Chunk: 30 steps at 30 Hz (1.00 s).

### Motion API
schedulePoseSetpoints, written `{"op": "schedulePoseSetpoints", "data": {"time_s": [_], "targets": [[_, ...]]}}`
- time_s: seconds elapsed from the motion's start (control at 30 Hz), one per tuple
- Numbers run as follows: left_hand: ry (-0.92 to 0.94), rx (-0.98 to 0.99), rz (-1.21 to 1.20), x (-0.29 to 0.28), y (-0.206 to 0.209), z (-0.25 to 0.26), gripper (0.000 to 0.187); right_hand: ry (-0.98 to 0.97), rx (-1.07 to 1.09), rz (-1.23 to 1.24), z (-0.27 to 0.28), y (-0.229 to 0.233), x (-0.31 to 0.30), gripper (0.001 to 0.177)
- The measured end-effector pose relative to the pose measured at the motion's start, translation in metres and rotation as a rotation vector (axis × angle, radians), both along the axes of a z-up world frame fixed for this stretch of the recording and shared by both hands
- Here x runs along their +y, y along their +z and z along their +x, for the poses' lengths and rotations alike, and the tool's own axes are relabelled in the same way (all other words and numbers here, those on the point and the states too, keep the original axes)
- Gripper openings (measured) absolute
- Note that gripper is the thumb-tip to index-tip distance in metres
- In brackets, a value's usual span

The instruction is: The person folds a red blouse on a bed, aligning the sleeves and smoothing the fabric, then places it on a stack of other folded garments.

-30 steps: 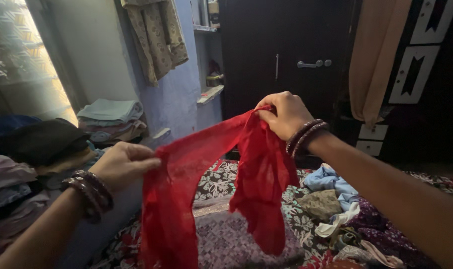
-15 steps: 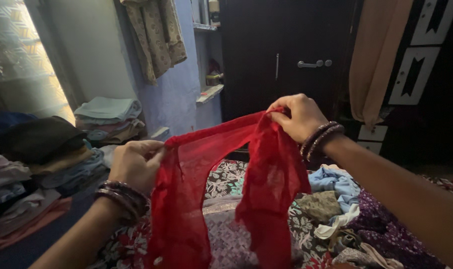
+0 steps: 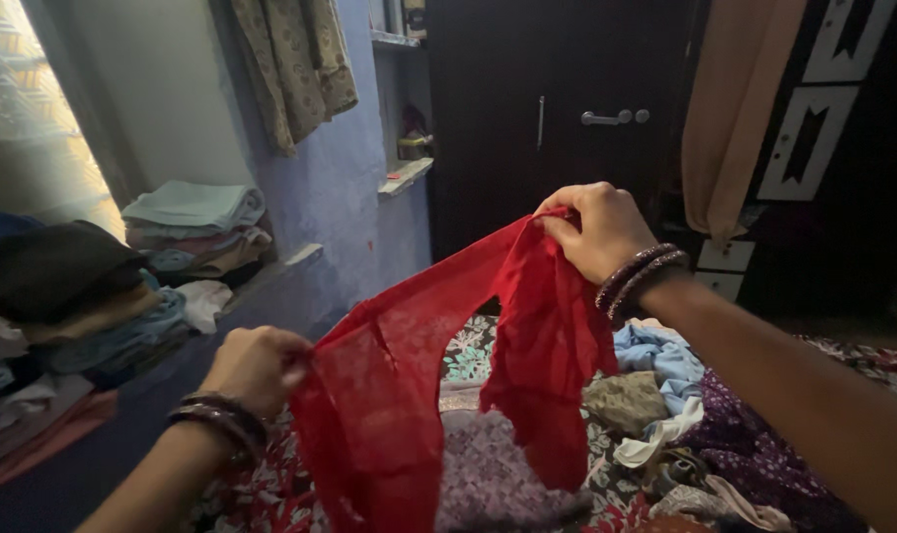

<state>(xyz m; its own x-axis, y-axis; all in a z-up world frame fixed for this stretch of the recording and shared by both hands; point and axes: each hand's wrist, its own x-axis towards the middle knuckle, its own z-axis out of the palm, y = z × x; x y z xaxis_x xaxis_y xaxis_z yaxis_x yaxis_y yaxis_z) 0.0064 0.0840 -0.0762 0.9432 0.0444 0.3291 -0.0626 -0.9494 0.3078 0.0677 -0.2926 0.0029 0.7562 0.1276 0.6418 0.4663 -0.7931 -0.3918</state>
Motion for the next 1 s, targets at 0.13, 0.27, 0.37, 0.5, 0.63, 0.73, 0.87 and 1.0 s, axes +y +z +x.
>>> {"op": "schedulePoseSetpoints", "data": {"time_s": [0.13,0.27,0.37,0.5,0.63,0.73,0.87,1.0], "targets": [[0.095,0.044,-0.128,0.026,-0.011,0.009,0.027,-0.027,0.041,-0.034,0.009,-0.006,-0.001,0.019],[0.075,-0.041,-0.206,0.046,-0.016,0.012,0.028,-0.047,0.065,-0.016,0.021,-0.021,-0.004,0.019],[0.114,-0.023,-0.265,0.057,-0.016,0.013,0.028,-0.063,0.079,-0.009,0.03,-0.029,-0.008,0.019],[0.13,0.198,-0.758,0.06,-0.012,0.027,0.031,-0.175,0.301,0.008,0.039,-0.042,-0.003,0.018],[-0.096,0.123,-0.883,0.046,-0.005,0.036,0.031,-0.103,0.209,-0.016,0.041,-0.049,-0.005,0.017],[-0.126,0.164,-0.842,0.032,0.01,0.03,0.032,-0.092,0.202,0.005,0.042,-0.051,-0.01,0.017],[-0.108,0.379,-0.537,0.014,0.024,0.003,0.034,-0.118,0.257,-0.042,0.039,-0.049,-0.022,0.016],[-0.218,0.407,-0.445,-0.015,0.019,-0.013,0.025,0.088,0.497,-0.082,0.03,-0.056,-0.014,0.017]]}}
